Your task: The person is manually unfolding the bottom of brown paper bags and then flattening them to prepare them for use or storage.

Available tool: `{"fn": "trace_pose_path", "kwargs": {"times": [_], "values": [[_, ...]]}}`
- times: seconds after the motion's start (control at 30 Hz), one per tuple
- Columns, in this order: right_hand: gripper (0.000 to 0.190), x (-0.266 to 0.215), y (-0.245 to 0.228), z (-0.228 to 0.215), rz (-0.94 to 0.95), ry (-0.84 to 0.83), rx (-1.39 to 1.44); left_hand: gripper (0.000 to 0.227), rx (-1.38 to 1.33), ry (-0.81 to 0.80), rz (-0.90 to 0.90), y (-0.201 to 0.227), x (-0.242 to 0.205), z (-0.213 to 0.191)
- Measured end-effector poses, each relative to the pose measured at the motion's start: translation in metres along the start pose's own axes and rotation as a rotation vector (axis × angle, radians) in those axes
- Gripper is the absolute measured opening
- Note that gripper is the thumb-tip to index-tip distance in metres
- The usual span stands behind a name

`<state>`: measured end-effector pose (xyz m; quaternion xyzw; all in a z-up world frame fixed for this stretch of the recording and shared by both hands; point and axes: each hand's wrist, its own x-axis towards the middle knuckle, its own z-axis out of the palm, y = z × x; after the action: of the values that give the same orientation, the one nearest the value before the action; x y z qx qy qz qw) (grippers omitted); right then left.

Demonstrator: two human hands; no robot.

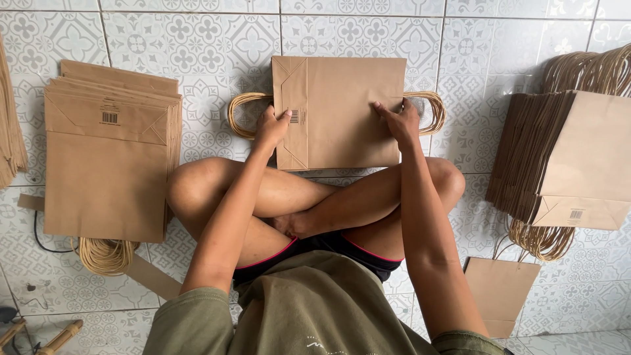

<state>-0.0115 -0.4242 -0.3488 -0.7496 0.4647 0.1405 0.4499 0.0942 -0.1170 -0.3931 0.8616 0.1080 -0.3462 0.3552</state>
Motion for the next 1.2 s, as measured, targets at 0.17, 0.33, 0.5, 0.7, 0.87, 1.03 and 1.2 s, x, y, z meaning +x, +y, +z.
{"fn": "trace_pose_path", "kwargs": {"times": [0.17, 0.33, 0.5, 0.7, 0.87, 1.03, 1.2], "values": [[0.087, 0.000, -0.010, -0.002, 0.018, -0.017, 0.090, 0.049, -0.066, -0.037, -0.101, 0.036, -0.020, -0.020], [0.083, 0.004, -0.025, -0.001, -0.019, -0.029, 0.079, 0.050, -0.096, -0.050, -0.151, 0.034, -0.003, -0.021], [0.078, 0.029, -0.040, 0.012, -0.045, -0.044, 0.126, 0.049, -0.088, -0.010, -0.109, 0.052, 0.023, -0.040], [0.079, 0.047, -0.059, 0.016, -0.071, -0.030, -0.023, 0.072, 0.033, -0.021, -0.087, 0.040, 0.064, -0.038], [0.080, 0.064, -0.043, 0.019, -0.148, -0.004, -0.069, 0.075, 0.012, 0.008, -0.032, 0.026, 0.063, -0.027], [0.074, 0.083, -0.015, 0.024, -0.206, 0.067, -0.099, 0.080, -0.042, 0.094, 0.072, 0.028, 0.037, -0.025], [0.076, 0.064, -0.032, 0.014, -0.293, 0.255, -0.006, 0.059, -0.558, 0.299, 0.261, 0.095, -0.054, -0.051]]}}
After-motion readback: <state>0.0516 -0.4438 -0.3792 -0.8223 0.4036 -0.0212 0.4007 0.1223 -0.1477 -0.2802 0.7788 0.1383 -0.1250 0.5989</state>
